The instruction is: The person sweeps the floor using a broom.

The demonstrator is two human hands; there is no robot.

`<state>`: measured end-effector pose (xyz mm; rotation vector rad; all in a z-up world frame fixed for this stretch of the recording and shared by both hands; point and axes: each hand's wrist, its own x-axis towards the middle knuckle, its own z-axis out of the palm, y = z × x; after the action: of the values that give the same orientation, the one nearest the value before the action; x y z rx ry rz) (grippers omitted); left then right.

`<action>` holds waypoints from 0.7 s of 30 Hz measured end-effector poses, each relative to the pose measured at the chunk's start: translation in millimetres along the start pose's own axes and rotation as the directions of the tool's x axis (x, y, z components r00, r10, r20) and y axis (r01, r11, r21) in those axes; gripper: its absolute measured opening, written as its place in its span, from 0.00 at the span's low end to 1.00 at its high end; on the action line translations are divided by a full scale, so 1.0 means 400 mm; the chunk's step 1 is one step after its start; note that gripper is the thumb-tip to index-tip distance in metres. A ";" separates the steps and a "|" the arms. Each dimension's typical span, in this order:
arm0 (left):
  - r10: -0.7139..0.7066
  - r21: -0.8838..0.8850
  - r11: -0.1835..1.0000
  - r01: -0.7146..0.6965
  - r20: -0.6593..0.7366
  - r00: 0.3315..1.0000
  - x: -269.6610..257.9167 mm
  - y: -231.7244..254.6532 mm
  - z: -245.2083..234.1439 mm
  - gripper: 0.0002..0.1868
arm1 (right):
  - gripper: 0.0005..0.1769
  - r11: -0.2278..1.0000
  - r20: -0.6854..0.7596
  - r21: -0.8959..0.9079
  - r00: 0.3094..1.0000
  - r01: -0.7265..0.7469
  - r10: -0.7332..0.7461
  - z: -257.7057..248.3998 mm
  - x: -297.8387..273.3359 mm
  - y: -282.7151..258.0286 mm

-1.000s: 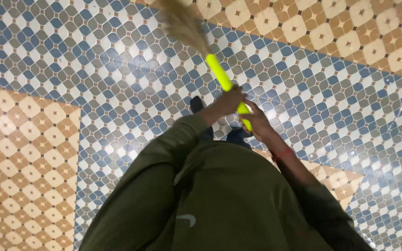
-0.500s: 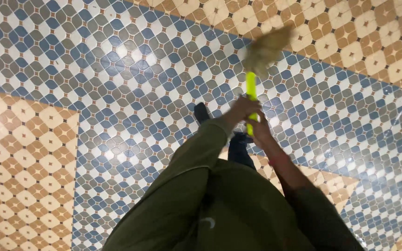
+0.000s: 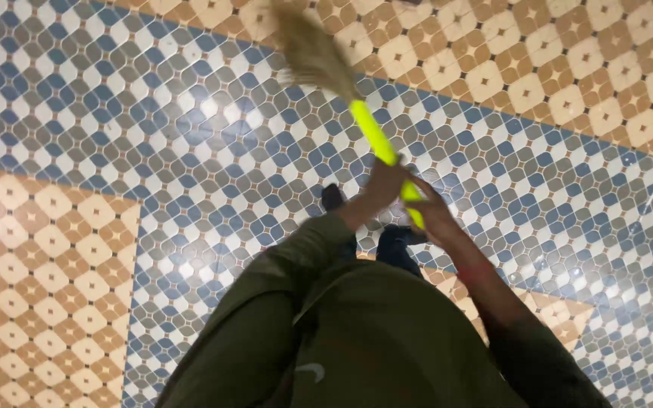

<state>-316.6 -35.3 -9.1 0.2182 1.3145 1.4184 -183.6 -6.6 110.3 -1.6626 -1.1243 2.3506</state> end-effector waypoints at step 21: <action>0.101 0.944 0.211 -0.252 0.236 0.967 -0.164 0.111 -0.330 0.22 | 0.43 0.979 0.284 -0.086 0.937 -0.184 0.201 0.257 0.081 0.071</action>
<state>-416.8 -150.3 12.1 1.3502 1.9739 0.4694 -273.0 -67.4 84.3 -1.5433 -1.1262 2.7876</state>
